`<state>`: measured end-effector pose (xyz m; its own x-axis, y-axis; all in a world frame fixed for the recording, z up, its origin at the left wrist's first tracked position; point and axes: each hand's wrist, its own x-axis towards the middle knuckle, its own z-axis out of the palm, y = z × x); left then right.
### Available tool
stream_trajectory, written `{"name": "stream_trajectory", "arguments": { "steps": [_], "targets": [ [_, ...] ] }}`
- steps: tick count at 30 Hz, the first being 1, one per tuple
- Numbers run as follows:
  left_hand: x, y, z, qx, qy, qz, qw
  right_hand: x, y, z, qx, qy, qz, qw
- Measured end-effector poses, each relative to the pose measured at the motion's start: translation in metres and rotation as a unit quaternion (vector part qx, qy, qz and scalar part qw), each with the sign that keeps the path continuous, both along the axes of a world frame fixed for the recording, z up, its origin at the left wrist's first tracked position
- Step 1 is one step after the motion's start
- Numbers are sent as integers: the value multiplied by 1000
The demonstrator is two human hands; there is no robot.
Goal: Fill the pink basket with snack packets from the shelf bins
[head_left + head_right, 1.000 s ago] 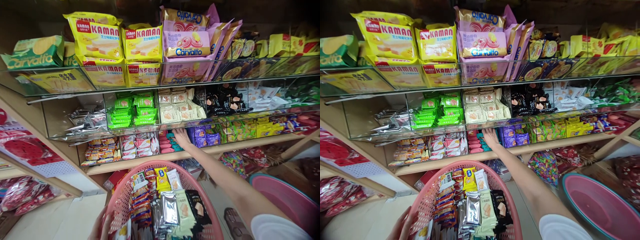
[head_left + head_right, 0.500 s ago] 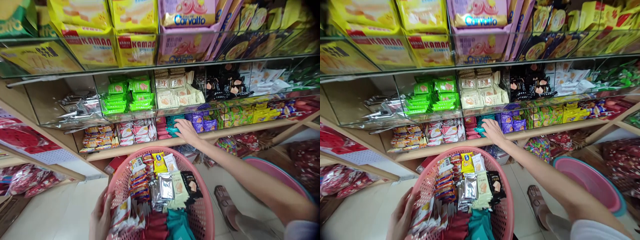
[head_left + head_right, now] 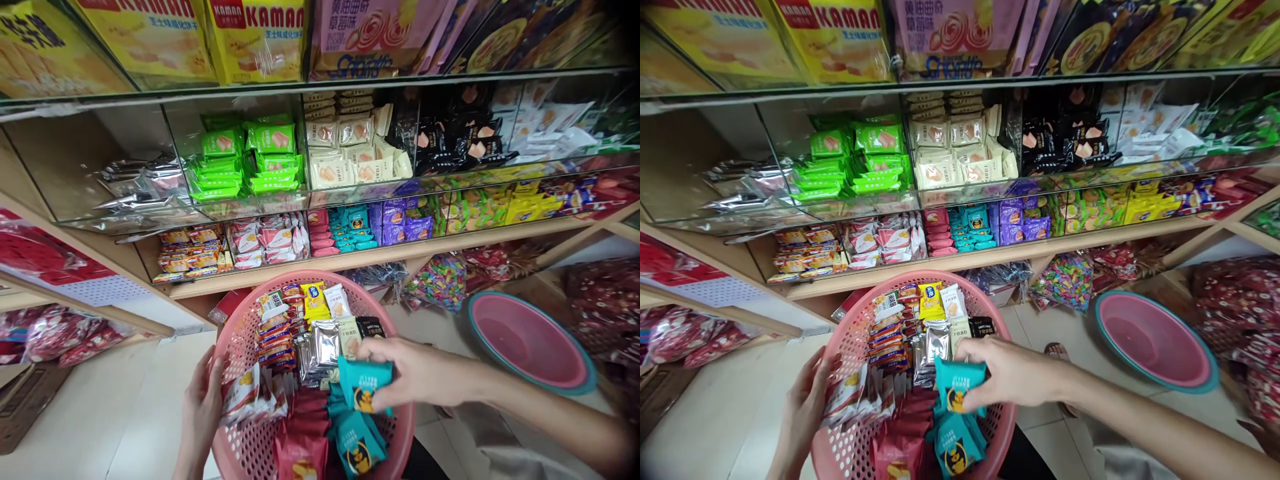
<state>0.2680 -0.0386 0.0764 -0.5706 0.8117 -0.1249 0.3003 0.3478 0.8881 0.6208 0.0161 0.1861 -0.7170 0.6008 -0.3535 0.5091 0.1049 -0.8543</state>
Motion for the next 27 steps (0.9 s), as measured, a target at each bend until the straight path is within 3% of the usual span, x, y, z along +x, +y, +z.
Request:
{"name": "stream_trajectory", "arguments": {
  "steps": [7,18,22,27],
  "targets": [
    [-3,-1,-3,5,-15,4,1000,-15,-29,-23,8,-144,70,987],
    [-4,-1,-4,16,-26,0,1000,-21,-48,-44,40,-136,80,987],
    [-5,-1,-5,11,-15,-2,1000,-21,-56,-43,92,-96,85,988],
    [-4,-1,-4,5,-13,-6,1000,-25,-61,-26,119,-135,94,979]
  ]
}}
